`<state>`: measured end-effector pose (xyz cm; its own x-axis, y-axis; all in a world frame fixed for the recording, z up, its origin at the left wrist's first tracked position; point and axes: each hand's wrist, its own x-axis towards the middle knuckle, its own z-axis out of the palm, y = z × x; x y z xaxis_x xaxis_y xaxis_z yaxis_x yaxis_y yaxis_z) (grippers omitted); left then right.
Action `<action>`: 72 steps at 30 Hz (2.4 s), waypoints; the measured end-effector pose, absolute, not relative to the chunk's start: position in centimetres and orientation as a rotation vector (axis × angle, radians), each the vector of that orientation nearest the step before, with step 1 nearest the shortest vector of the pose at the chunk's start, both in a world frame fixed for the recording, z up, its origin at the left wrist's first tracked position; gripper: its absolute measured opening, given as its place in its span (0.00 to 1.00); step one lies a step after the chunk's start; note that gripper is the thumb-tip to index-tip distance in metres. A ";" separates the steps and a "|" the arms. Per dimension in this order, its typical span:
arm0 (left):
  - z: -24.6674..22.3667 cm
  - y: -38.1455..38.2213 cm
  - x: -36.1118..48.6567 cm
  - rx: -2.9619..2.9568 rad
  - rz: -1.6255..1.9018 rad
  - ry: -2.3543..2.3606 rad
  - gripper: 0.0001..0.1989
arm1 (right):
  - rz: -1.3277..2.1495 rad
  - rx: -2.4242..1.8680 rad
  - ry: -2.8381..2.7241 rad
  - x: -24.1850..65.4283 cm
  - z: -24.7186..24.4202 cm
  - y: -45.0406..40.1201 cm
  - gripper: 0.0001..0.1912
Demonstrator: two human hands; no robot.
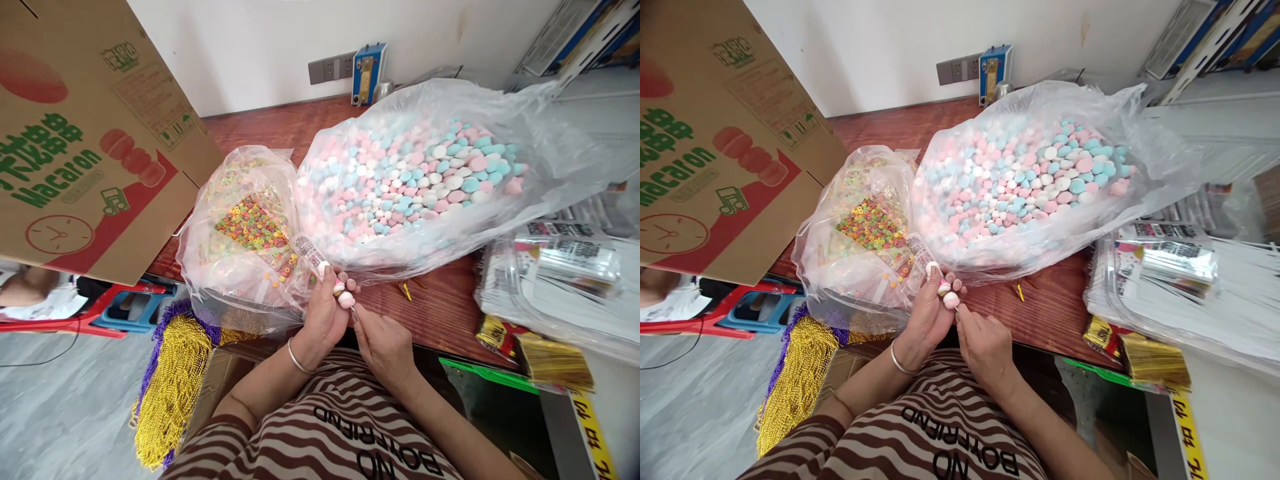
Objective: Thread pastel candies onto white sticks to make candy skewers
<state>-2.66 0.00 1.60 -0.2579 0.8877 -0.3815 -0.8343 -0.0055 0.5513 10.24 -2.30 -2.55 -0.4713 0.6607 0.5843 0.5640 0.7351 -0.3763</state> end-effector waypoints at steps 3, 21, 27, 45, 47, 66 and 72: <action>1.7 -0.3 -3.3 0.129 1.609 0.816 0.19 | 0.313 -0.929 -2.134 10.4 -2.4 -2.0 0.16; 3.6 1.0 -5.0 0.187 1.738 0.651 0.17 | 1.674 -0.923 -1.530 10.8 -0.2 -2.7 0.16; 3.1 0.5 -2.7 0.229 1.654 0.637 0.20 | 1.551 -0.961 -1.465 9.5 -0.3 -2.5 0.15; 4.2 1.5 -4.6 0.222 1.747 0.630 0.10 | 0.676 -0.878 -1.922 11.2 -0.7 -1.1 0.09; 4.3 1.6 -4.3 0.228 1.729 0.594 0.11 | 1.401 -0.859 -1.670 11.2 -0.2 -1.6 0.15; 3.5 1.4 -4.1 0.341 1.650 0.611 0.18 | 2.358 -0.669 -0.771 11.4 -0.4 -1.6 0.17; 4.8 2.7 -5.3 0.333 1.711 0.638 0.09 | 1.823 -0.787 -1.381 11.3 -1.4 -1.8 0.18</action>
